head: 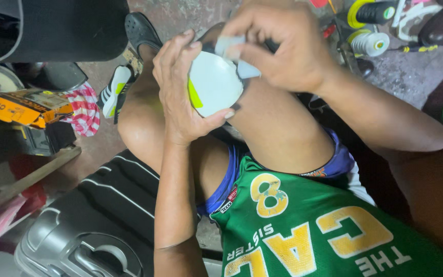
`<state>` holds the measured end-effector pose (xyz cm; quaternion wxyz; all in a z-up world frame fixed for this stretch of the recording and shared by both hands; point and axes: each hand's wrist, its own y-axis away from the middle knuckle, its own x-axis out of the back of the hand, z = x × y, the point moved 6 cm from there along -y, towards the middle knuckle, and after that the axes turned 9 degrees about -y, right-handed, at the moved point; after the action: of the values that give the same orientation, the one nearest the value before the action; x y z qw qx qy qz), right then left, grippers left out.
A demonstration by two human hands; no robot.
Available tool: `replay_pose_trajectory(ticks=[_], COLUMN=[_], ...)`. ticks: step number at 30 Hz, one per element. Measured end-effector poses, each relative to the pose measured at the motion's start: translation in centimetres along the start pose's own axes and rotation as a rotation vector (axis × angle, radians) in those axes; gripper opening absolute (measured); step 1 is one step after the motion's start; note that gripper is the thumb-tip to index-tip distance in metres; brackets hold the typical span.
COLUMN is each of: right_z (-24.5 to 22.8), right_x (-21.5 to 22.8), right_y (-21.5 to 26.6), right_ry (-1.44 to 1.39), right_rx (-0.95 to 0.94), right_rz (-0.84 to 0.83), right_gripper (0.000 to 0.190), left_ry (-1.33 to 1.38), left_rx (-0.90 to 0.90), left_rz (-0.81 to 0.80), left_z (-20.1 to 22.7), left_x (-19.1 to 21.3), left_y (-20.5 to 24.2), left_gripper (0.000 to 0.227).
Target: The person wipes the sole of a white and yellow sneaker with a white cloth, then switches to a black sneaker and wipes its sole. The person handles the shoes one at a time while sitting on the floor.
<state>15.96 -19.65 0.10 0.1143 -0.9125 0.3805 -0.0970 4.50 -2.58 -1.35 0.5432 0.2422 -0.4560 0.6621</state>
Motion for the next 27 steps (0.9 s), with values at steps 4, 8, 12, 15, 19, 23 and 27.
replay_pose_trajectory(ticks=[4,8,12,15,19,23,27], right_z=[-0.9,-2.1,-2.8,-3.6,-4.0,-3.0,-1.1], right_x=[-0.5,-1.1,-1.0,-1.8,-1.6,2.2,0.8], right_y=[3.5,3.5,1.8,2.3,4.5,4.9,4.3], right_ry=[0.257,0.302,0.464,0.499,0.460,0.206,-0.090], right_rx=[0.128,0.245,0.313,0.308,0.284,0.088,-0.111], right_rz=[-0.034,-0.074,-0.040,-0.117,-0.175,0.108,0.191], right_gripper=[0.009,0.008,0.010,0.014,0.014,0.012,0.013], left_ry=[0.010,-0.054,-0.066,-0.070,-0.078,0.031,0.097], left_rx=[-0.003,-0.014,-0.021,-0.017,-0.018,-0.036,0.000], left_rz=[-0.019,0.000,-0.024,-0.018,-0.025,-0.019,-0.005], left_z=[0.1,0.4,1.2,1.0,0.8,0.3,-0.4], left_x=[0.0,0.2,-0.1,0.1,0.2,0.0,0.0], left_y=[0.1,-0.4,-0.8,-1.0,-0.4,-0.4,0.0], left_gripper=[0.097,0.097,0.097,0.098,0.100,0.110,0.113])
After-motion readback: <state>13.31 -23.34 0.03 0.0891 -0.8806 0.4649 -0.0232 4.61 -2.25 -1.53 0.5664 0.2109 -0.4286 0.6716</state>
